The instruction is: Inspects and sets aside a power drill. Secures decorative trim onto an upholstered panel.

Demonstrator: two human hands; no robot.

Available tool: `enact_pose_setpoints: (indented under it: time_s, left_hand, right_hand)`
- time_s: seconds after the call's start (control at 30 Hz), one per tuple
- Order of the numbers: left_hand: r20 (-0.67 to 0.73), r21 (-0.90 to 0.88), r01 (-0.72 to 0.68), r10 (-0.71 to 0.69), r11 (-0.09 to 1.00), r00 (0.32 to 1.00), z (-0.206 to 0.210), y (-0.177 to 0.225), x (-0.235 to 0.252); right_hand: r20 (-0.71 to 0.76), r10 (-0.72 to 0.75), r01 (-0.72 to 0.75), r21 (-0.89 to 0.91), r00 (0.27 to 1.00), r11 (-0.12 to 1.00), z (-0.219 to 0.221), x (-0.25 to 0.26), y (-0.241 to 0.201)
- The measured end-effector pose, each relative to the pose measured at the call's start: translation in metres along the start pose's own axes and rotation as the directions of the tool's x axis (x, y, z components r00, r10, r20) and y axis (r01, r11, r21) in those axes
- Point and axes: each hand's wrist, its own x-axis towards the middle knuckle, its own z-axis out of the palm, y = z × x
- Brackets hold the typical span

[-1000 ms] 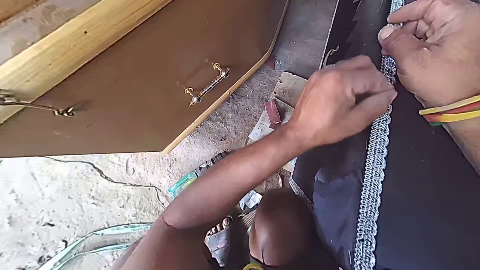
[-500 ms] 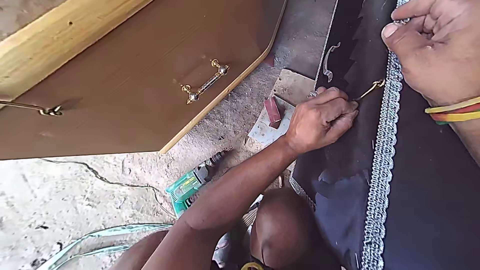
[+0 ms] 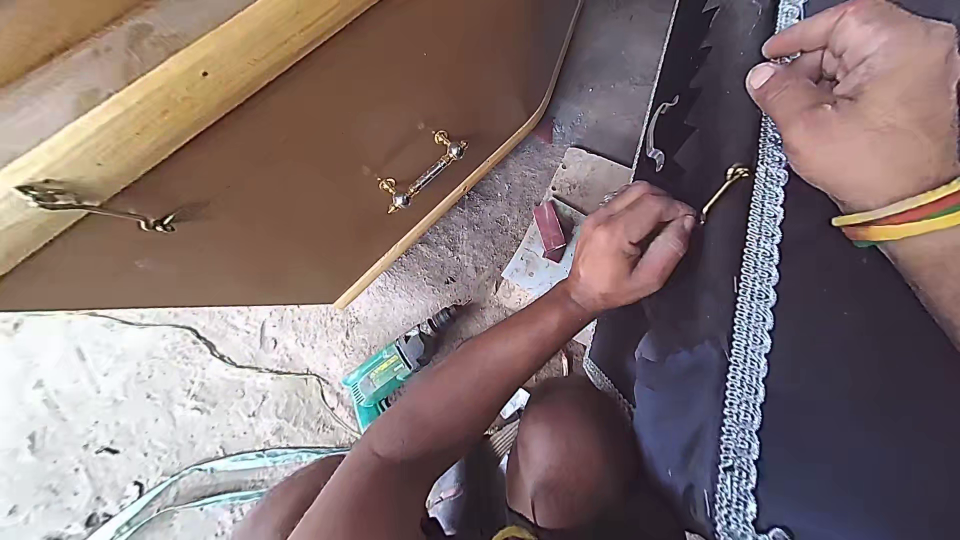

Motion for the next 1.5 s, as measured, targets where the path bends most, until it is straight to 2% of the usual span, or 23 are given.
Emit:
enact_pose_setpoints:
  time_s: [0.07,0.1,0.2,0.27,0.33,0.4,0.43,0.53,0.63,0.7,0.77,0.8,0.87,0.9,0.93,1.0,1.07,1.13,1.2,1.27,1.33,1.43,1.5]
  left_hand:
    - [-0.031,-0.171,0.241,-0.249,0.955,0.968,-0.003,0.008,0.000]
    - [0.000,-0.270,0.410,-0.426,0.871,0.905,-0.002,0.011,0.002]
    - [0.200,-0.410,0.788,-0.798,0.459,0.569,0.000,0.003,0.008]
    - [0.180,-0.415,0.875,-0.920,0.250,0.348,0.006,-0.010,-0.002]
    - [0.112,-0.476,0.873,-0.978,0.104,0.178,0.008,-0.023,-0.022]
    - [0.041,-0.586,0.810,-0.997,0.025,0.060,0.001,-0.032,-0.044]
    - [0.012,-0.646,0.763,-0.999,0.016,0.031,-0.006,-0.038,-0.053]
    - [-0.179,-0.779,0.607,-0.984,0.157,0.025,-0.031,-0.045,-0.065]
    - [-0.310,-0.792,0.562,-0.950,0.239,-0.033,-0.053,-0.033,-0.054]
    - [-0.274,-0.834,0.503,-0.962,0.227,-0.019,-0.061,-0.022,-0.047]
    - [-0.220,-0.867,0.456,-0.975,0.202,0.014,-0.064,-0.013,-0.039]
    - [-0.198,-0.874,0.446,-0.979,0.195,0.040,-0.066,-0.008,-0.036]
    - [-0.168,-0.893,0.411,-0.983,0.182,0.068,-0.070,-0.002,-0.031]
    - [-0.156,-0.906,0.385,-0.985,0.174,0.077,-0.073,0.000,-0.029]
    - [-0.143,-0.920,0.356,-0.986,0.165,0.087,-0.076,0.001,-0.027]
    - [-0.125,-0.943,0.299,-0.987,0.148,0.097,-0.083,0.002,-0.024]
    - [-0.116,-0.951,0.273,-0.987,0.143,0.112,-0.092,0.001,-0.025]
    - [-0.121,-0.955,0.256,-0.983,0.152,0.136,-0.102,0.000,-0.026]
    - [-0.141,-0.953,0.247,-0.977,0.178,0.158,-0.112,-0.003,-0.028]
    - [-0.162,-0.949,0.247,-0.974,0.198,0.155,-0.122,-0.003,-0.031]
    - [-0.186,-0.943,0.251,-0.971,0.219,0.150,-0.132,-0.002,-0.031]
    - [-0.223,-0.943,0.226,-0.968,0.244,0.116,-0.141,-0.004,-0.031]
    - [-0.242,-0.941,0.218,-0.964,0.261,0.110,-0.142,-0.009,-0.032]
  right_hand:
    - [0.007,-0.004,0.004,0.000,1.000,1.000,-0.001,0.000,-0.001]
    - [0.011,0.001,-0.001,-0.004,1.000,1.000,-0.001,0.000,-0.002]
    - [0.010,0.012,-0.012,0.000,1.000,1.000,0.000,-0.001,-0.003]
    - [0.009,0.016,-0.016,0.002,1.000,1.000,-0.001,-0.001,-0.003]
    - [0.009,0.026,-0.026,0.005,1.000,1.000,-0.001,-0.001,-0.005]
    - [0.013,0.031,-0.032,0.011,0.999,0.999,-0.001,-0.001,-0.005]
    - [0.010,0.032,-0.032,0.013,0.999,0.999,0.000,0.000,-0.005]
    - [-0.001,0.052,-0.052,0.024,0.999,0.998,0.001,-0.002,-0.003]
    - [-0.009,0.067,-0.067,0.023,0.998,0.997,0.000,-0.001,-0.006]
    - [0.010,0.095,-0.096,0.035,0.995,0.995,0.000,-0.001,-0.009]
    - [0.077,0.200,-0.209,0.136,0.977,0.968,-0.008,-0.002,-0.018]
    - [0.128,0.286,-0.311,0.259,0.949,0.914,-0.017,-0.002,-0.026]
    - [0.233,0.438,-0.493,0.506,0.868,0.708,-0.048,-0.004,-0.041]
    - [0.209,0.470,-0.496,0.578,0.857,0.648,-0.065,-0.005,-0.046]
    - [0.135,0.466,-0.452,0.576,0.875,0.681,-0.080,-0.008,-0.048]
    - [-0.035,0.350,-0.314,0.368,0.936,0.875,-0.101,-0.019,-0.039]
    - [-0.053,0.273,-0.262,0.166,0.960,0.951,-0.108,-0.039,-0.024]
    - [-0.013,0.336,-0.333,0.107,0.942,0.937,-0.107,-0.060,-0.015]
    - [-0.061,0.345,-0.347,-0.011,0.936,0.938,-0.110,-0.083,-0.007]
    - [-0.074,0.252,-0.263,-0.261,0.965,0.929,-0.120,-0.115,0.001]
    - [0.041,0.209,-0.175,-0.405,0.977,0.897,-0.133,-0.148,0.004]
    - [0.216,0.350,-0.232,-0.434,0.911,0.871,-0.142,-0.199,0.000]
    - [0.218,0.356,-0.242,-0.421,0.909,0.874,-0.136,-0.229,0.001]
